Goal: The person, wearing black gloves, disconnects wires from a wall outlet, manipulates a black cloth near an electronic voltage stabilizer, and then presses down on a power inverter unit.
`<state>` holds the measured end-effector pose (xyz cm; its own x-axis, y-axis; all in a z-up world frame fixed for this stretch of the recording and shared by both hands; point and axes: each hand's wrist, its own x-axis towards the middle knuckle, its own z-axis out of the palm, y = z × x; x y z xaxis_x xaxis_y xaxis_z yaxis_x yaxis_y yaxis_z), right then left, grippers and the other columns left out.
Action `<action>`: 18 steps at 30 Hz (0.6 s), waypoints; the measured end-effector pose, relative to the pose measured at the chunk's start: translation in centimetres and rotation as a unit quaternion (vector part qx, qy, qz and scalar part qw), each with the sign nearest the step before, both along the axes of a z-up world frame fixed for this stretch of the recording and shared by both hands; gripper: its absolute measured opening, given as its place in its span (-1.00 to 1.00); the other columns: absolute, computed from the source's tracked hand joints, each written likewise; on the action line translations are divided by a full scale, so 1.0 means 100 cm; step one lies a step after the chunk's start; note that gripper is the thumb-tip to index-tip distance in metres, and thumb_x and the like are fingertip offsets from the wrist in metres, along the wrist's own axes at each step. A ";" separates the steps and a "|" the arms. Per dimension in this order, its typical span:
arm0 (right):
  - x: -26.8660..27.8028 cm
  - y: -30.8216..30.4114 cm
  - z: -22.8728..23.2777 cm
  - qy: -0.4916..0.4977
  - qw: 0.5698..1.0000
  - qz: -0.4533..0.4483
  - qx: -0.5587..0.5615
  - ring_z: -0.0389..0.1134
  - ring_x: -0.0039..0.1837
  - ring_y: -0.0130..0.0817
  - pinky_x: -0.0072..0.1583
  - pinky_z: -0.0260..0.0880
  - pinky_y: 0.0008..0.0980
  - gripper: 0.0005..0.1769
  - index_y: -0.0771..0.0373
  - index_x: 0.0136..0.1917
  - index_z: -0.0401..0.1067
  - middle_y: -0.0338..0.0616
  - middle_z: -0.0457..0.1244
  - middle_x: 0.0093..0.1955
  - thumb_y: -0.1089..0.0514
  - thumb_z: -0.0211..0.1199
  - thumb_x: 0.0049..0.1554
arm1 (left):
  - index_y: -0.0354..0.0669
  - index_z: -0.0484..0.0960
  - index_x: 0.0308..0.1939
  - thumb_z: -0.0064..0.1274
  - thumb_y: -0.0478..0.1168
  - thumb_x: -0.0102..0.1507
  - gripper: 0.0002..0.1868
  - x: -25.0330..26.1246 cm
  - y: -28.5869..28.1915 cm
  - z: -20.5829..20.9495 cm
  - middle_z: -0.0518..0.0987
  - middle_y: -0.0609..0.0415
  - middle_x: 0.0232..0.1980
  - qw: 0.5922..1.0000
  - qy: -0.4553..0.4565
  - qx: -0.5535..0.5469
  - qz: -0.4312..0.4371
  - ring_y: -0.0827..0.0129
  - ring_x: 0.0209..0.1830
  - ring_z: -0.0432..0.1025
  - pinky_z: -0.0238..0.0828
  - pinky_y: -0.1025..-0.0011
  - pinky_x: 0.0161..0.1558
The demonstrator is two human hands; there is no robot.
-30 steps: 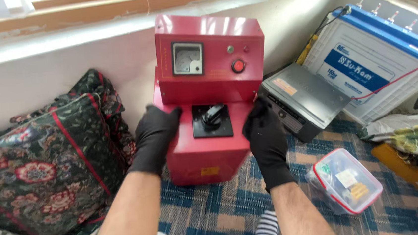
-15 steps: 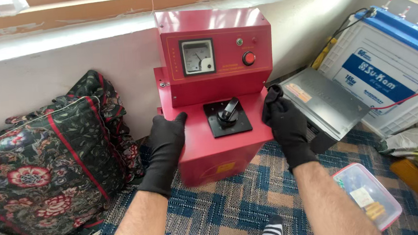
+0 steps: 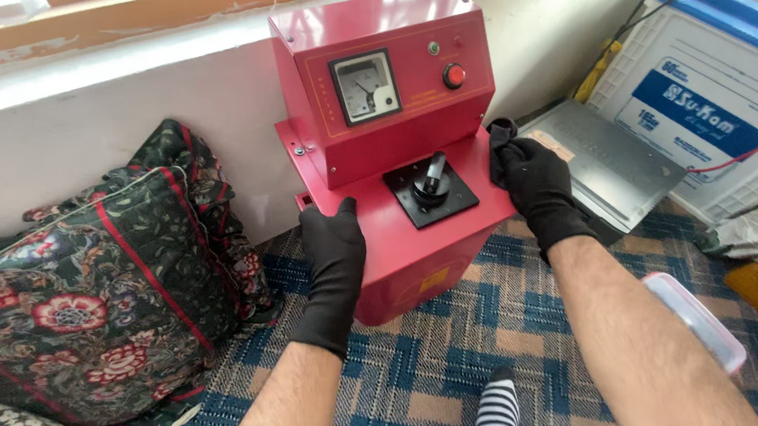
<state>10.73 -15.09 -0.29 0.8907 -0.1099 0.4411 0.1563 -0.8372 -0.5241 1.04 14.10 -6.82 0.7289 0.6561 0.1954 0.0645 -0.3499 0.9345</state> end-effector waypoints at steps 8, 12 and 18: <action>-0.019 0.037 -0.010 -0.094 0.988 0.059 -0.112 0.37 0.20 0.15 0.21 0.33 0.05 -0.63 0.18 0.17 0.55 0.14 0.37 0.17 -0.04 0.17 0.21 | -0.50 0.34 0.16 0.16 0.04 0.28 -0.33 -0.009 -0.003 0.023 0.55 -0.53 0.00 0.996 0.086 -0.001 -0.028 -0.34 0.06 0.49 0.42 -0.03 0.09; -0.020 0.033 -0.011 -0.122 0.978 0.106 -0.131 0.36 0.27 0.11 0.30 0.33 -0.02 -0.68 0.20 0.16 0.56 0.11 0.37 0.18 0.05 0.19 0.21 | -0.58 0.16 0.37 0.16 -0.06 0.20 -0.15 -0.005 -0.002 0.027 0.30 -0.59 0.35 0.983 0.000 0.184 0.001 -0.36 0.37 0.21 0.14 0.01 0.33; -0.023 0.031 -0.010 -0.055 0.987 0.143 -0.055 0.36 0.30 0.03 0.32 0.32 -0.11 -0.63 0.19 0.21 0.54 0.08 0.37 0.24 0.03 0.19 0.21 | -0.47 0.18 0.45 0.05 -0.10 0.24 -0.21 -0.010 0.000 0.030 0.21 -0.41 0.51 0.949 0.004 0.315 -0.008 -0.28 0.56 -0.01 -0.10 -0.07 0.46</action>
